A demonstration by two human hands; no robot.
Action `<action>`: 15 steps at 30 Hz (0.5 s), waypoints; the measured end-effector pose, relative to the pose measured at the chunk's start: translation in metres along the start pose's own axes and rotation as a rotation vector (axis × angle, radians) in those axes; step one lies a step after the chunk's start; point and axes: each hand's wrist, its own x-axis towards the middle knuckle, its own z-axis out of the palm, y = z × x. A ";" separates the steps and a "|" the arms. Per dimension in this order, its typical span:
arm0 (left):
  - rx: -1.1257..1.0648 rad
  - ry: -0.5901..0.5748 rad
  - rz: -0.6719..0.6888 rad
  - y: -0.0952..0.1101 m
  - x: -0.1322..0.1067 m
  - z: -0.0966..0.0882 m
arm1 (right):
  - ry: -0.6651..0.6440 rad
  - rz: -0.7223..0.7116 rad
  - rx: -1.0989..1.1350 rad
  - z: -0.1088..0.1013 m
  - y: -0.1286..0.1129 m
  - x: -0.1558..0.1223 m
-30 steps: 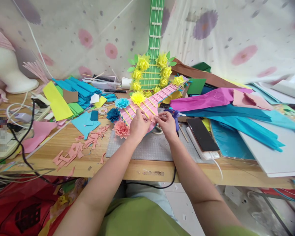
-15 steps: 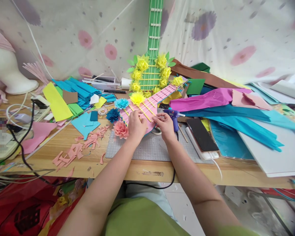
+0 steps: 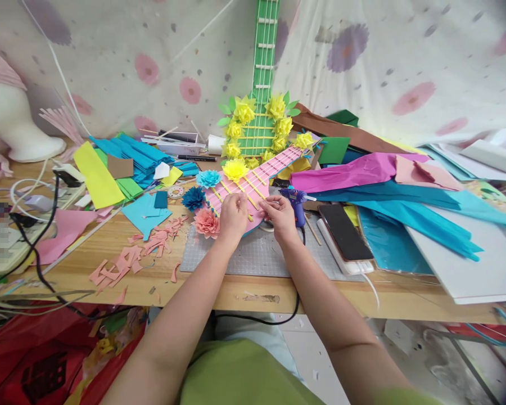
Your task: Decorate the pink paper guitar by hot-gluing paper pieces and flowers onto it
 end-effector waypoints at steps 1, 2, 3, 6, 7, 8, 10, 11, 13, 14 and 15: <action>0.012 0.020 0.029 0.001 -0.001 0.001 | -0.006 0.003 0.013 0.001 0.000 0.000; 0.019 0.033 0.055 0.001 -0.002 0.001 | -0.009 0.006 0.029 0.002 0.001 0.000; 0.024 0.039 0.080 0.001 -0.004 0.002 | -0.013 0.008 0.048 0.003 0.001 0.000; -0.005 0.016 0.106 0.000 -0.008 0.006 | -0.009 0.028 0.103 0.006 -0.001 -0.001; -0.033 -0.002 0.094 -0.001 -0.009 0.007 | -0.005 0.038 0.120 0.007 -0.002 -0.002; -0.065 -0.017 0.072 -0.001 -0.010 0.008 | -0.003 0.049 0.137 0.008 -0.002 -0.003; -0.132 -0.030 0.027 -0.002 -0.011 0.010 | -0.006 0.067 0.178 0.010 -0.004 -0.004; -0.164 -0.031 0.012 -0.002 -0.010 0.011 | -0.014 0.074 0.200 0.010 -0.004 -0.005; -0.223 -0.025 -0.013 -0.002 -0.009 0.011 | -0.035 0.078 0.233 0.011 -0.003 -0.006; -0.249 -0.022 -0.026 -0.002 -0.008 0.011 | -0.045 0.075 0.239 0.011 -0.003 -0.006; -0.270 -0.019 -0.037 -0.002 -0.008 0.011 | -0.054 0.072 0.239 0.011 -0.002 -0.007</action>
